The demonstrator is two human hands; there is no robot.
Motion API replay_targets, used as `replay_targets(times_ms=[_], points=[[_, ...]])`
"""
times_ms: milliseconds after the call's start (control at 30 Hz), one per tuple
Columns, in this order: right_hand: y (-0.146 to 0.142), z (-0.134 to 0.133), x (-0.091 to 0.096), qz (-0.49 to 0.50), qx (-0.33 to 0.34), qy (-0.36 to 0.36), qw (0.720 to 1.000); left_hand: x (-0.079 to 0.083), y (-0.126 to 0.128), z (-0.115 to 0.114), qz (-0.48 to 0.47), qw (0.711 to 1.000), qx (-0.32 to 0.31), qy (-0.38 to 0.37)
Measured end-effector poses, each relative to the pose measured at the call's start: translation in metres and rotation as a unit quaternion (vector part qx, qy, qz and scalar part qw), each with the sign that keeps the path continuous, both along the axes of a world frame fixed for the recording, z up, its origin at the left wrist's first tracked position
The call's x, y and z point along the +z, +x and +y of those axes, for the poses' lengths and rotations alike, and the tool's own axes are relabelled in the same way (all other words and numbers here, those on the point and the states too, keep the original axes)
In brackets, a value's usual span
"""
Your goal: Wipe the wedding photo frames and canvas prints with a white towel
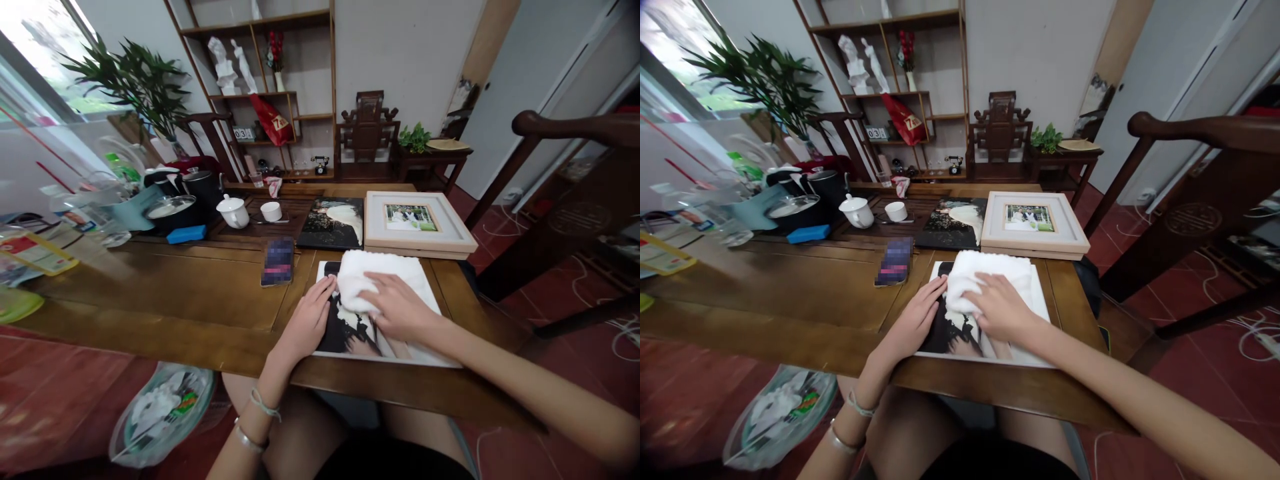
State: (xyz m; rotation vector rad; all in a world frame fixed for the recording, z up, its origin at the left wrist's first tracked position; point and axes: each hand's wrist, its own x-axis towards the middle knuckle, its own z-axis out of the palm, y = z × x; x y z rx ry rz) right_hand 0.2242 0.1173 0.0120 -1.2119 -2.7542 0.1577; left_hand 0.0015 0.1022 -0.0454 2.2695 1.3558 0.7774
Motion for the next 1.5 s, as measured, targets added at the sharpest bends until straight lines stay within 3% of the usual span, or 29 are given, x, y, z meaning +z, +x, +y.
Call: replay_targets(times_ms=[100,167,300,400,500,600,800,900,1000,1100,1200,1267,1367,1500], points=[[-0.004,0.026,0.001,-0.012,-0.01,0.016,1.0,0.001,0.0,0.0,0.004,1.0,0.004,-0.001],[-0.01,0.023,0.0,-0.028,-0.012,0.016,0.999,0.001,0.0,0.0,0.006,1.0,0.005,0.001],[-0.019,-0.032,-0.004,-0.057,0.003,-0.008,0.998,0.002,0.0,0.0,0.003,1.0,0.002,0.003],[-0.019,-0.083,-0.004,-0.027,0.072,-0.045,0.996,0.003,0.0,-0.001,0.002,1.0,0.003,-0.01],[-0.015,-0.102,0.0,0.009,0.129,-0.083,0.988,0.003,0.0,-0.001,0.002,1.0,-0.004,-0.02],[-0.009,-0.078,0.003,0.032,0.114,-0.092,0.989,0.003,-0.001,0.0,-0.005,1.0,-0.005,-0.025],[0.002,0.016,-0.003,0.027,-0.002,-0.019,0.999,0.0,0.0,0.0,-0.018,1.0,0.001,-0.005],[0.004,0.035,-0.002,0.021,-0.025,0.007,0.999,0.0,0.0,0.0,-0.021,1.0,-0.005,-0.002],[0.001,0.016,0.001,0.001,-0.015,-0.006,1.0,0.0,0.0,0.0,-0.021,1.0,0.0,-0.004],[-0.003,-0.032,0.001,-0.028,0.029,-0.045,0.998,0.001,0.001,-0.001,-0.011,1.0,0.005,-0.015],[-0.006,-0.082,-0.005,-0.015,0.114,-0.074,0.991,0.003,0.0,-0.001,-0.008,1.0,0.003,-0.027],[-0.005,-0.099,-0.01,0.005,0.147,-0.073,0.986,0.003,-0.001,-0.001,-0.013,0.999,0.0,-0.029],[0.0,-0.091,-0.012,0.025,0.146,-0.067,0.987,0.003,-0.001,-0.001,-0.021,0.999,-0.006,-0.028],[0.016,-0.038,-0.009,0.036,0.061,-0.032,0.997,0.001,-0.001,0.0,-0.026,1.0,-0.004,-0.013]])
